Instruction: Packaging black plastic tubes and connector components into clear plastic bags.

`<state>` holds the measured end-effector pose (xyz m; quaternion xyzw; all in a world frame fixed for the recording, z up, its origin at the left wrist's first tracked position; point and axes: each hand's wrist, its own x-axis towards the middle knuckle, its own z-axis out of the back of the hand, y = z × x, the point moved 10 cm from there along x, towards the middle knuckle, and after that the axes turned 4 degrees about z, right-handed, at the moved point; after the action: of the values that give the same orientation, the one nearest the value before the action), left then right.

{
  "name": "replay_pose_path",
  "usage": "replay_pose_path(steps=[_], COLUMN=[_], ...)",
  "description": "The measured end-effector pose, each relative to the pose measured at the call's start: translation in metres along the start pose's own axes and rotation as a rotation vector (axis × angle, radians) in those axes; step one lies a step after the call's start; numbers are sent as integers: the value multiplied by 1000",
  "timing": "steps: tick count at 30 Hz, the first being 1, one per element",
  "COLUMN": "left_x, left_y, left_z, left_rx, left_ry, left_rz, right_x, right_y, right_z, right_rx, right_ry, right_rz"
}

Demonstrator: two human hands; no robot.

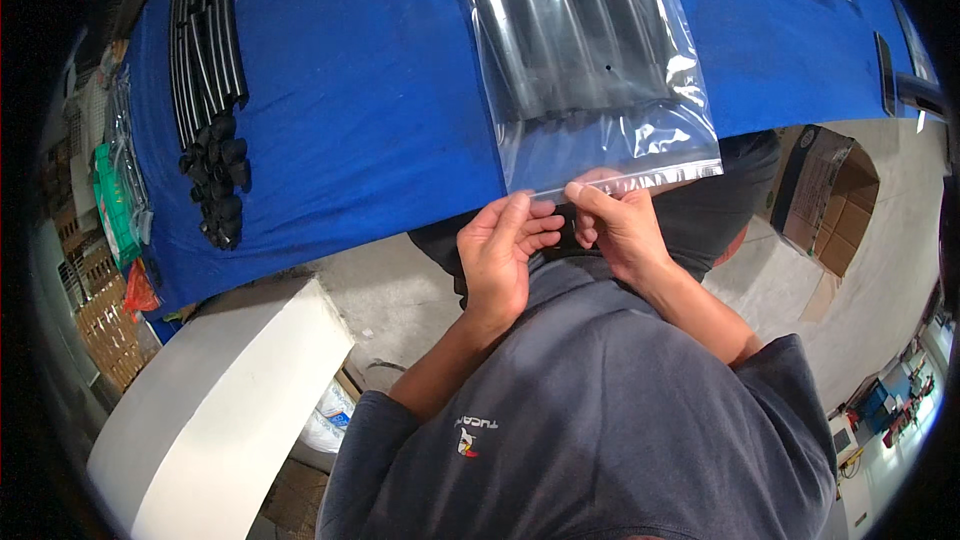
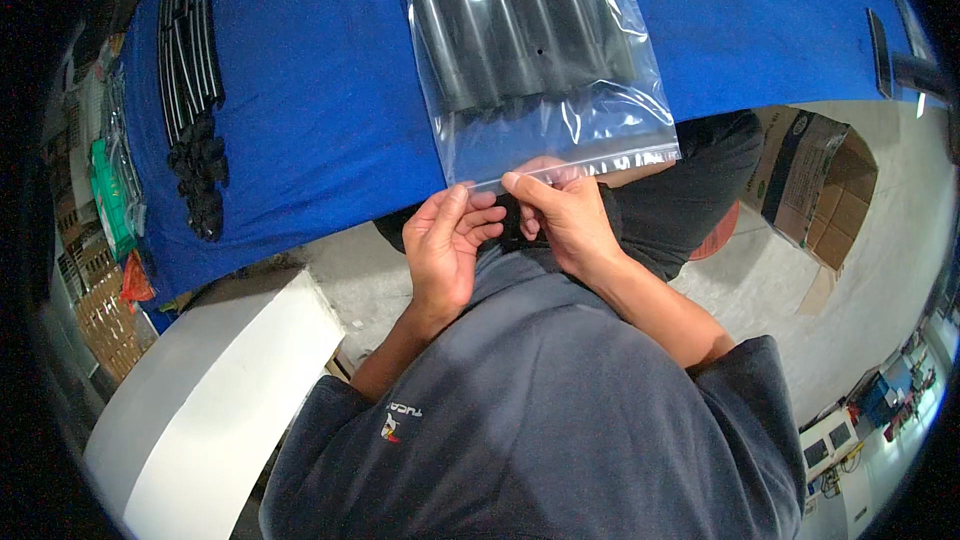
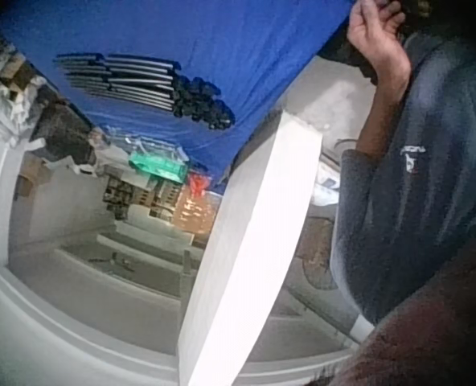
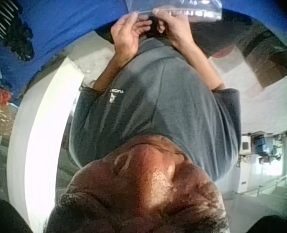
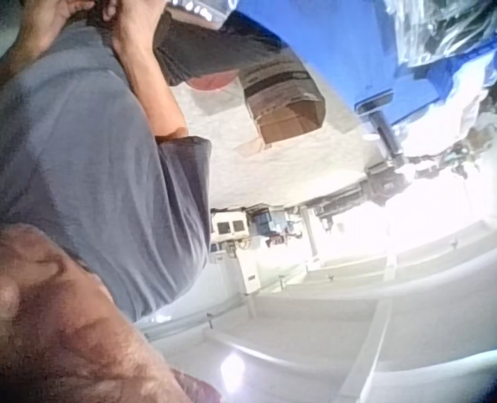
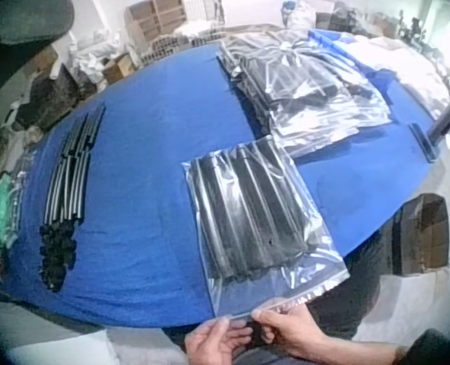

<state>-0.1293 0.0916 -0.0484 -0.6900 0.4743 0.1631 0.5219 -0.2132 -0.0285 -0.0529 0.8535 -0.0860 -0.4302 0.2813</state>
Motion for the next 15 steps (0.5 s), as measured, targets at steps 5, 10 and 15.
replay_pose_path(steps=[5, 10, 15], left_x=[0, -1, 0], left_y=[0, -2, -2], left_z=[-1, -4, -5], left_rx=[2, -8, 41], left_ry=[-7, -2, 43], left_rz=[-9, 0, -16], right_x=[3, 2, -7], right_y=[-3, -4, -3], right_z=[1, -1, -12], right_rx=[62, 113, -7], right_ry=[38, 43, 14], right_rz=[37, 12, -44])
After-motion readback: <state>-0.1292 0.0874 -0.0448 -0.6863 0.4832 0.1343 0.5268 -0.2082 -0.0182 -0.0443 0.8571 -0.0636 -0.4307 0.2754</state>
